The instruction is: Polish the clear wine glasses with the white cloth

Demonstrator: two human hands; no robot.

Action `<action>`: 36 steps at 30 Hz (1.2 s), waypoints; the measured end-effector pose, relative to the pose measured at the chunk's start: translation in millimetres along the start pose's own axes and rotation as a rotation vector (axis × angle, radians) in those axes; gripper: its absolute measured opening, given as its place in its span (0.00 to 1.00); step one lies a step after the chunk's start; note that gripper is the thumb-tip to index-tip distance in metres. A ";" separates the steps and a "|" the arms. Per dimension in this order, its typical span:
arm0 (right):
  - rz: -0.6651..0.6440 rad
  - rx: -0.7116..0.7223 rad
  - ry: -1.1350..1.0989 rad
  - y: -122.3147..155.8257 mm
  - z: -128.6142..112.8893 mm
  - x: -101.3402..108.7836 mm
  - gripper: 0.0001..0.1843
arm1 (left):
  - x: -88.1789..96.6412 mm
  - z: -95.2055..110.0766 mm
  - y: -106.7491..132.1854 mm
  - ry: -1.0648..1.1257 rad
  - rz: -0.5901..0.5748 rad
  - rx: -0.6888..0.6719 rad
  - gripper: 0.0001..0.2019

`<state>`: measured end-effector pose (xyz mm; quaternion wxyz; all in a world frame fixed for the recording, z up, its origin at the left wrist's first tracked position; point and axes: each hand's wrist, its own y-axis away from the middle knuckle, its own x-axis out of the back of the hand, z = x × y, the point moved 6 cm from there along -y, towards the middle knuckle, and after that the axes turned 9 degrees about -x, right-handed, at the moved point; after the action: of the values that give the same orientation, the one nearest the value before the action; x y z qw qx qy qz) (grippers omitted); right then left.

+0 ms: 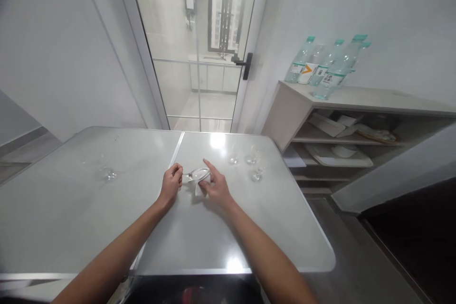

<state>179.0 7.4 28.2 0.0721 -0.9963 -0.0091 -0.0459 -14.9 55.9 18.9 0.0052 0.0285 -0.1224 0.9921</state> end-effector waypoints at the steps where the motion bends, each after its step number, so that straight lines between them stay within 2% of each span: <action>1: 0.033 -0.069 -0.126 -1.5 2.7 2.9 0.42 | 0.0 10.8 2.6 -0.078 -0.006 -0.116 0.11; 3: 0.047 -0.160 -0.316 -3.1 5.4 5.4 0.46 | -1.7 25.8 8.6 -0.192 -0.008 -0.281 0.10; 5: -0.016 -0.179 -0.339 -3.4 3.9 4.4 0.49 | -2.7 24.3 10.2 -0.167 0.015 -0.261 0.11; 7: -0.090 -0.127 -0.183 -2.5 0.5 3.5 0.48 | -4.4 7.5 7.2 -0.030 0.029 -0.079 0.12; 10: -0.082 0.084 0.195 -0.4 -5.9 6.1 0.41 | -12.6 -22.5 3.4 0.192 -0.023 0.244 0.15; 13: -0.074 0.324 0.416 2.8 -10.6 3.9 0.33 | -15.3 -31.7 2.7 0.245 -0.058 0.361 0.16; 15: -0.031 0.334 0.385 1.9 -9.7 6.0 0.30 | -11.7 -22.6 2.6 0.185 -0.047 0.283 0.15; 18: 0.054 0.090 0.083 -3.1 -0.8 14.0 0.36 | -2.5 10.7 3.9 -0.045 -0.003 -0.071 0.12; 20: -0.003 -0.063 -0.129 -3.9 3.8 11.1 0.43 | 0.6 28.3 7.6 -0.166 0.019 -0.262 0.11; 21: -0.056 -0.101 -0.186 -3.5 3.8 8.0 0.46 | 1.7 30.3 8.4 -0.176 0.027 -0.284 0.11; 22: -0.107 -0.112 -0.196 -3.0 2.7 5.2 0.48 | 2.5 27.7 7.9 -0.148 0.036 -0.256 0.11; 24: -0.163 -0.056 -0.072 -2.2 -1.1 2.4 0.47 | 1.8 12.2 4.8 -0.018 0.037 -0.098 0.13; 26: -0.156 0.084 0.175 -1.9 -5.4 1.9 0.40 | -2.6 -7.2 1.7 0.130 0.026 0.091 0.15; 28: -0.137 0.260 0.414 -0.4 -8.6 -0.3 0.33 | -6.8 -20.2 -0.7 0.225 0.031 0.208 0.15; 30: -0.091 0.386 0.536 1.5 -9.5 -0.4 0.32 | -8.2 -24.9 -2.9 0.271 0.057 0.240 0.15; 32: 0.061 0.404 0.527 2.1 -10.1 8.8 0.31 | -6.5 -23.8 -4.4 0.289 0.095 0.226 0.16; 34: 0.289 0.332 0.397 2.9 -10.1 26.5 0.26 | -1.5 -19.8 -4.8 0.291 0.145 0.196 0.17; 36: 0.451 0.220 0.165 3.5 -6.4 42.0 0.19 | 5.3 -13.9 -4.2 0.296 0.200 0.153 0.17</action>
<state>220.3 3.4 37.9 0.1890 -0.9522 0.2140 -0.1084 -20.9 63.4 6.8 -0.0778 -0.1298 -0.0469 0.9874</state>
